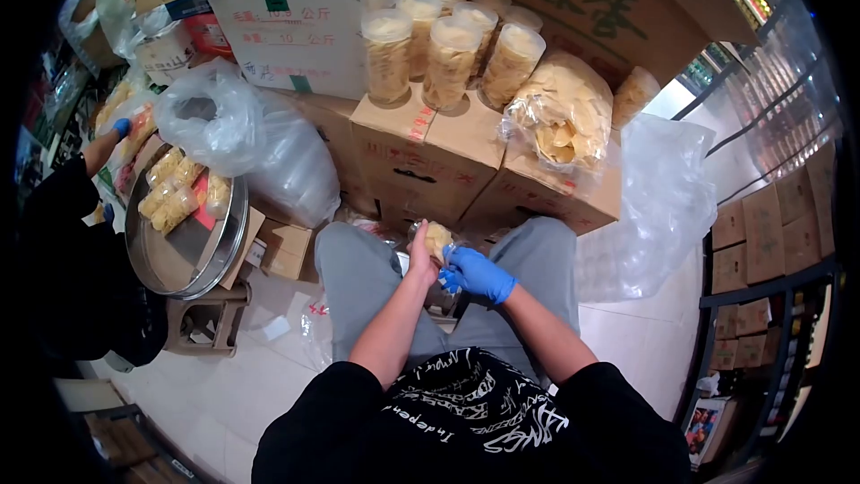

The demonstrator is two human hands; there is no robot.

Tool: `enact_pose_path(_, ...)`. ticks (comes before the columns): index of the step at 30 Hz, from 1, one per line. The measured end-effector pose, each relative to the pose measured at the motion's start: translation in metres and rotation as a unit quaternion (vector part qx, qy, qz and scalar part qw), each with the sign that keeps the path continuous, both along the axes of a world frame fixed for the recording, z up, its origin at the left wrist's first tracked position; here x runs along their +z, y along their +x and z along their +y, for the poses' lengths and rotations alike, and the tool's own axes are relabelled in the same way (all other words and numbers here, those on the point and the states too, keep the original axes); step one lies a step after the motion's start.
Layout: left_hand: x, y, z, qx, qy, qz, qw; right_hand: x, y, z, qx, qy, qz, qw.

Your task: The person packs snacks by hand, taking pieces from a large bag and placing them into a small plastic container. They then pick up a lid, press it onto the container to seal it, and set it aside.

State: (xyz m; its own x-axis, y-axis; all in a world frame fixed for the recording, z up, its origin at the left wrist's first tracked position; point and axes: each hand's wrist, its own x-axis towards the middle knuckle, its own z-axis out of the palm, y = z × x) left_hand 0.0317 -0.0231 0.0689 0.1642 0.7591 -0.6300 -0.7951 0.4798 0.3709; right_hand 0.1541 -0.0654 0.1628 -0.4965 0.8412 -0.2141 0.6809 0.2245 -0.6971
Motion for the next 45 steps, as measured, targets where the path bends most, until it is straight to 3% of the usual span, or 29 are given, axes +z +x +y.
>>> enact_pose_path(2, 0.005, -0.002, 0.002, -0.009, 0.022, -0.034, 0.999, -0.012, 0.001, -0.007, -0.007, 0.156, 0.082, 0.984)
enact_pose_path(6, 0.005, -0.004, 0.005, 0.013, 0.028, -0.034, 0.999, -0.023, -0.002, -0.013, -0.037, 0.203, 0.110, 0.972)
enact_pose_path(9, 0.008, -0.008, 0.003, -0.034, 0.037, -0.024, 0.998, -0.027, -0.002, -0.014, -0.006, 0.143, 0.129, 0.981)
enact_pose_path(11, -0.014, -0.004, 0.003, -0.050, 0.044, 0.006, 0.998, -0.040, 0.000, -0.009, 0.057, 0.018, 0.020, 0.998)
enact_pose_path(12, -0.017, -0.001, 0.000, -0.051, 0.045, 0.006, 0.998, -0.049, -0.001, -0.007, 0.055, 0.018, 0.020, 0.998)
enact_pose_path(14, -0.021, 0.003, -0.004, -0.079, 0.019, 0.050, 0.995, -0.064, -0.005, -0.007, 0.065, 0.050, -0.103, 0.991)
enact_pose_path(17, -0.027, 0.007, -0.007, -0.031, -0.001, 0.095, 0.995, -0.047, -0.016, -0.014, 0.028, 0.059, -0.090, 0.994)
enact_pose_path(18, -0.028, 0.004, 0.000, -0.009, 0.012, 0.140, 0.990, -0.058, -0.022, -0.019, -0.030, 0.113, -0.037, 0.992)
enact_pose_path(19, -0.050, -0.002, 0.005, -0.047, 0.025, 0.079, 0.995, -0.069, -0.028, -0.023, -0.055, 0.101, -0.062, 0.991)
enact_pose_path(20, -0.071, -0.007, 0.013, -0.086, 0.040, 0.019, 0.995, -0.056, -0.036, -0.028, -0.101, 0.213, -0.046, 0.971)
enact_pose_path(21, -0.044, -0.009, 0.009, -0.121, 0.021, -0.013, 0.992, -0.061, -0.040, -0.031, -0.114, 0.251, -0.075, 0.958)
enact_pose_path(23, -0.048, -0.014, 0.009, -0.128, 0.038, -0.015, 0.991, -0.060, -0.042, -0.027, -0.085, 0.140, -0.102, 0.981)
enact_pose_path(24, -0.044, -0.015, 0.008, -0.116, 0.043, -0.016, 0.992, -0.045, -0.041, -0.023, -0.072, 0.004, -0.080, 0.994)
enact_pose_path(25, -0.060, -0.016, 0.011, -0.108, 0.034, -0.026, 0.993, -0.061, -0.036, -0.015, -0.025, 0.095, -0.089, 0.991)
enact_pose_path(26, -0.065, -0.017, 0.013, -0.107, 0.011, -0.026, 0.994, -0.052, -0.033, -0.012, -0.002, 0.066, -0.069, 0.995)
enact_pose_path(27, -0.051, -0.016, 0.010, -0.103, -0.019, -0.014, 0.994, -0.095, -0.030, -0.010, -0.036, 0.091, -0.032, 0.995)
enact_pose_path(30, -0.061, -0.017, 0.011, -0.114, -0.051, -0.051, 0.991, -0.071, -0.025, -0.010, 0.015, 0.082, -0.066, 0.994)
enact_pose_path(36, -0.110, -0.009, 0.013, -0.187, -0.014, -0.058, 0.981, -0.120, -0.018, -0.008, 0.090, 0.056, -0.098, 0.990)
enact_pose_path(37, -0.121, -0.005, 0.012, -0.164, -0.019, -0.002, 0.986, -0.127, -0.017, -0.008, 0.100, 0.030, -0.111, 0.988)
enact_pose_path(41, -0.151, -0.003, 0.006, -0.162, -0.064, 0.052, 0.983, -0.139, -0.025, -0.036, -0.001, 0.000, -0.113, 0.994)
enact_pose_path(43, -0.158, -0.005, 0.004, -0.168, -0.076, 0.060, 0.981, -0.136, -0.027, -0.043, -0.063, 0.083, -0.116, 0.988)
enact_pose_path(45, -0.161, -0.011, 0.005, -0.172, -0.077, 0.071, 0.979, -0.125, -0.028, -0.032, -0.042, 0.104, -0.086, 0.990)
